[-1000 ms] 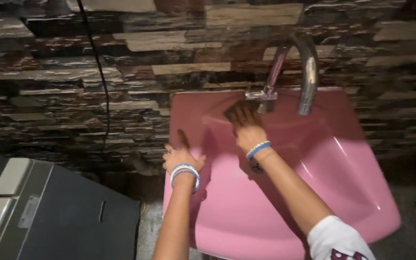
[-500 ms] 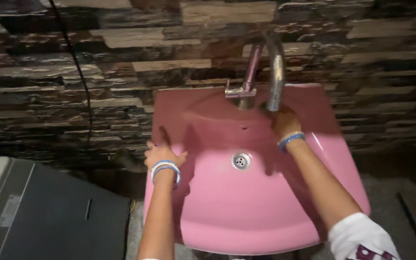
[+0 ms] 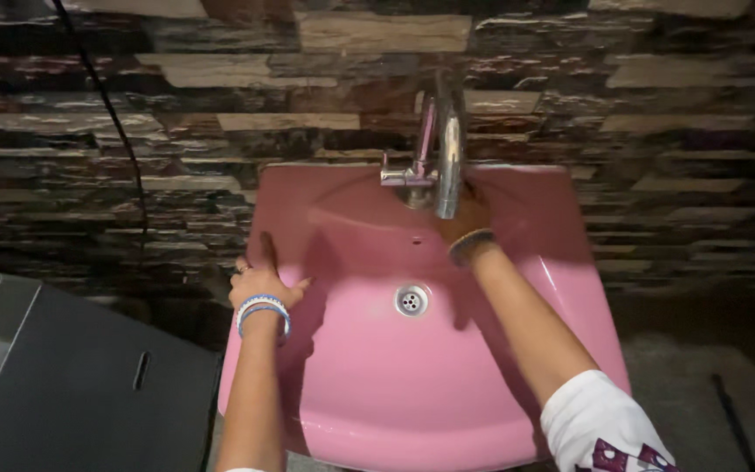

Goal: The person cleans a pink sink by hand with a green scrubbing pad, wiping the basin, the drain, and the faucet area.

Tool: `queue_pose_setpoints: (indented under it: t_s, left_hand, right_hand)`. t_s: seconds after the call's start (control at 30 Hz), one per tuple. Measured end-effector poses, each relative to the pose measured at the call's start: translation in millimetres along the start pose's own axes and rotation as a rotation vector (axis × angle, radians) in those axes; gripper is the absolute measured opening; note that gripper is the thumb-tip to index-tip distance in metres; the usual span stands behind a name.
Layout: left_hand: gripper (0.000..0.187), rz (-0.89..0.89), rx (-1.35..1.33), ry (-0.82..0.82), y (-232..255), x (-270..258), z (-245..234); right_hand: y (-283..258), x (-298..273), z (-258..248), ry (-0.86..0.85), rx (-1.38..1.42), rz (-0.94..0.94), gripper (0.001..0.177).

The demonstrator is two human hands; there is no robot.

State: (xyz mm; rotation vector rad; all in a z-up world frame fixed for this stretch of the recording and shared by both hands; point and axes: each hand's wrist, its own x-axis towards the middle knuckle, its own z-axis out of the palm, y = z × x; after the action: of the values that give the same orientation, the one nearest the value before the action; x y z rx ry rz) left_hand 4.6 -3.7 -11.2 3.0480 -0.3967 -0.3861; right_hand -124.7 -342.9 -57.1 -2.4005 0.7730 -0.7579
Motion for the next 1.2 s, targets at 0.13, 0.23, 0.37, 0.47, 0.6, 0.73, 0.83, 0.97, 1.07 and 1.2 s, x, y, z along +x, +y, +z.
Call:
queue_pose_setpoints:
  t_s: [0.13,0.23,0.37,0.47,0.6,0.73,0.83,0.97,1.07,1.2]
  left_hand:
    - [0.13,0.011,-0.024,0.014,-2.1,-0.7,1.9]
    - [0.131,0.011,-0.016,0.012,1.2,2.4,0.9]
    - [0.132,0.005,0.013,0.008,0.3,1.2,0.0]
    - [0.131,0.012,0.009,0.017,-0.2,-1.3,0.8]
    - [0.132,0.023,0.016,0.031,0.2,-1.0,-1.2]
    - [0.132,0.007,0.022,0.005,0.0,0.9,2.3]
    - [0.132,0.024,0.032,0.038,-2.7,5.3,5.9]
    - [0.13,0.017,0.01,0.037,-2.8,1.7,5.6]
    - [0.128,-0.006,0.003,-0.01,0.1,0.8,0.8]
    - [0.128,0.003,0.004,0.026,-2.5,3.4,4.1]
  right_hand:
    - [10.9,-15.2,8.3,0.111,-0.416,-0.44,0.044]
    - [31.8,-8.7,11.5,0.119,-0.503,-0.601,0.042]
    - [29.2,18.5,14.2,0.013,-0.349,-0.377,0.021]
    - [10.9,13.6,0.9,0.134,-0.29,-0.479,0.022]
    - [-21.2,-20.8,-9.0,0.068,0.093,-0.256,0.022]
    - [-44.8,-56.5,21.7,0.085,-0.516,-0.576,0.034]
    - [-62.8,-51.7,66.4,0.074,-0.6,-0.616,0.04]
    - [-76.9,-22.2,78.6,0.012,-0.192,-0.616,0.043]
    - [-81.7,-16.9,44.7,-0.053,-0.316,-0.661,0.048]
    - [-82.1,-47.8,-1.4,-0.093,-0.291,-0.634,0.049]
